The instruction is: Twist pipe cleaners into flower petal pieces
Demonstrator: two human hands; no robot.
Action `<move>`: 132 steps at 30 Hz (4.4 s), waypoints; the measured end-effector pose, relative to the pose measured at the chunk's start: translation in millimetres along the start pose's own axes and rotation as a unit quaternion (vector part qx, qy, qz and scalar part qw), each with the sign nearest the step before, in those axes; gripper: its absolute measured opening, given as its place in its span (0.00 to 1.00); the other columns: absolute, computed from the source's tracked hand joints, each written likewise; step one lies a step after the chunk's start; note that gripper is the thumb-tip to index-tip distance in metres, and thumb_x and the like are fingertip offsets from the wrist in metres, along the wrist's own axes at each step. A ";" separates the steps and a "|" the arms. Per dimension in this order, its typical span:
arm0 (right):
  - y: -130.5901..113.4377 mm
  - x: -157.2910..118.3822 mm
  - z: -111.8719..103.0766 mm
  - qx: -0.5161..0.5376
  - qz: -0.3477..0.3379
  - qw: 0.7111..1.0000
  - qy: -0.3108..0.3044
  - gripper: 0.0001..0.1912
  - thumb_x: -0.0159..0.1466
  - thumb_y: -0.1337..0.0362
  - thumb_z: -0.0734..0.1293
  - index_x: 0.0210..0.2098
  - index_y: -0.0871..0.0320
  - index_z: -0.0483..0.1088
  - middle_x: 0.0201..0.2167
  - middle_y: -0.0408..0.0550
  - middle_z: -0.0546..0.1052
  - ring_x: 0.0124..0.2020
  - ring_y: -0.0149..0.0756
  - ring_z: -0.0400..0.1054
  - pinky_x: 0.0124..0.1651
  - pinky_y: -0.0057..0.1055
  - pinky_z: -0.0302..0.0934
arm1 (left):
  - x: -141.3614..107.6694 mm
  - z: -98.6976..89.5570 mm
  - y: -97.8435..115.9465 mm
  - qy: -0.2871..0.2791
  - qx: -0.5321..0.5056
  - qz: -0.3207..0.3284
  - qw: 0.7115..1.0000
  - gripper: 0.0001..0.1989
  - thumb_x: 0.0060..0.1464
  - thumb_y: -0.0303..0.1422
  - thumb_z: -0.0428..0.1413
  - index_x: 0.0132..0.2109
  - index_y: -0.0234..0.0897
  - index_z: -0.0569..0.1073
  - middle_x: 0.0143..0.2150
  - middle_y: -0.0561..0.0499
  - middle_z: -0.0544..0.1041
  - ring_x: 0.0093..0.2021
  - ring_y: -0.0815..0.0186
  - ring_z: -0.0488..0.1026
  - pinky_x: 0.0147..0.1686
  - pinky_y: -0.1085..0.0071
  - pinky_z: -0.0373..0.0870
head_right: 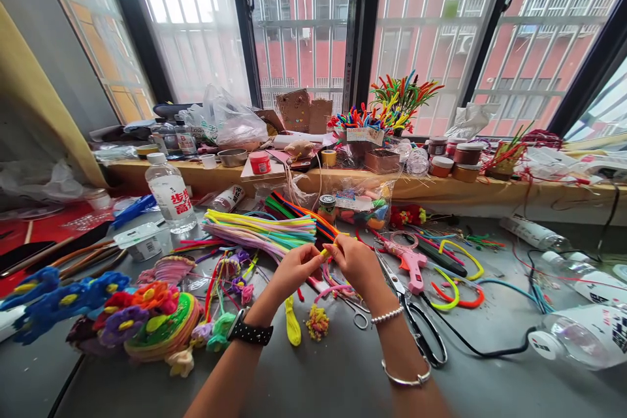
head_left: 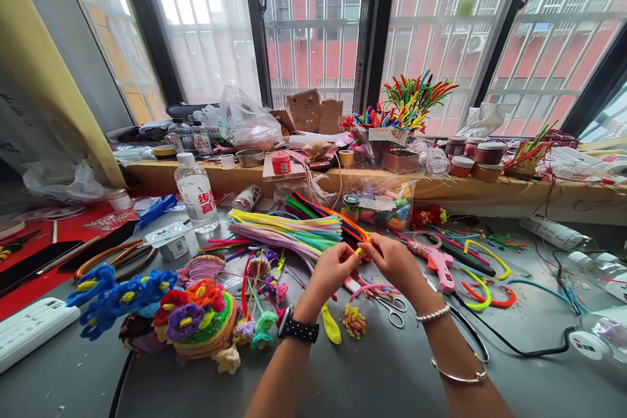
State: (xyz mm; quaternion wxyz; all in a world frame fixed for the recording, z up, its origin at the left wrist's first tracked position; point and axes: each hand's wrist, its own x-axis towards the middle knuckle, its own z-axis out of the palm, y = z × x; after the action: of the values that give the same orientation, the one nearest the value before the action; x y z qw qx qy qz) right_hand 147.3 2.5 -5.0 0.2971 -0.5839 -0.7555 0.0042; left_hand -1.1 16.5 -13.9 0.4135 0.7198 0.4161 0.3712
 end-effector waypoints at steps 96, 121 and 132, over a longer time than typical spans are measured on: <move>0.3 -4.1 5.0 0.563 0.082 0.822 0.000 0.16 0.55 0.56 0.62 0.18 0.59 0.62 0.11 0.36 0.58 0.14 0.22 0.46 0.18 0.24 0.39 | -4.9 -0.7 22.4 -0.026 -0.169 0.016 0.985 0.07 0.41 0.33 0.56 0.25 0.32 0.70 0.21 0.54 0.69 0.24 0.71 0.64 0.27 0.76 0.60; -3.4 -1.5 -10.1 0.577 0.099 0.810 0.034 0.15 0.54 0.57 0.62 0.17 0.59 0.62 0.15 0.37 0.58 0.18 0.24 0.48 0.21 0.24 0.44 | -9.5 -32.5 22.6 -0.016 -0.013 -0.013 1.000 0.14 0.47 0.38 0.47 0.28 0.33 0.73 0.24 0.51 0.73 0.27 0.68 0.69 0.29 0.75 0.63; -2.1 -2.5 -13.1 0.607 0.117 0.786 -0.011 0.15 0.54 0.58 0.63 0.17 0.62 0.64 0.16 0.42 0.69 0.11 0.19 0.52 0.13 0.20 0.38 | -18.6 -31.6 4.8 -0.264 0.352 -0.150 0.886 0.14 0.32 0.22 0.56 0.32 0.38 0.76 0.30 0.51 0.77 0.30 0.65 0.71 0.24 0.77 0.61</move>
State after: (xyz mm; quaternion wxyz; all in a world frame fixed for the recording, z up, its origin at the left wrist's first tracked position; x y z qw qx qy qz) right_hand 151.8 -4.8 5.5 0.5788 -0.3671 -0.5263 0.5032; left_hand -34.5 7.1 -1.1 0.2786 0.8182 0.4982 -0.0693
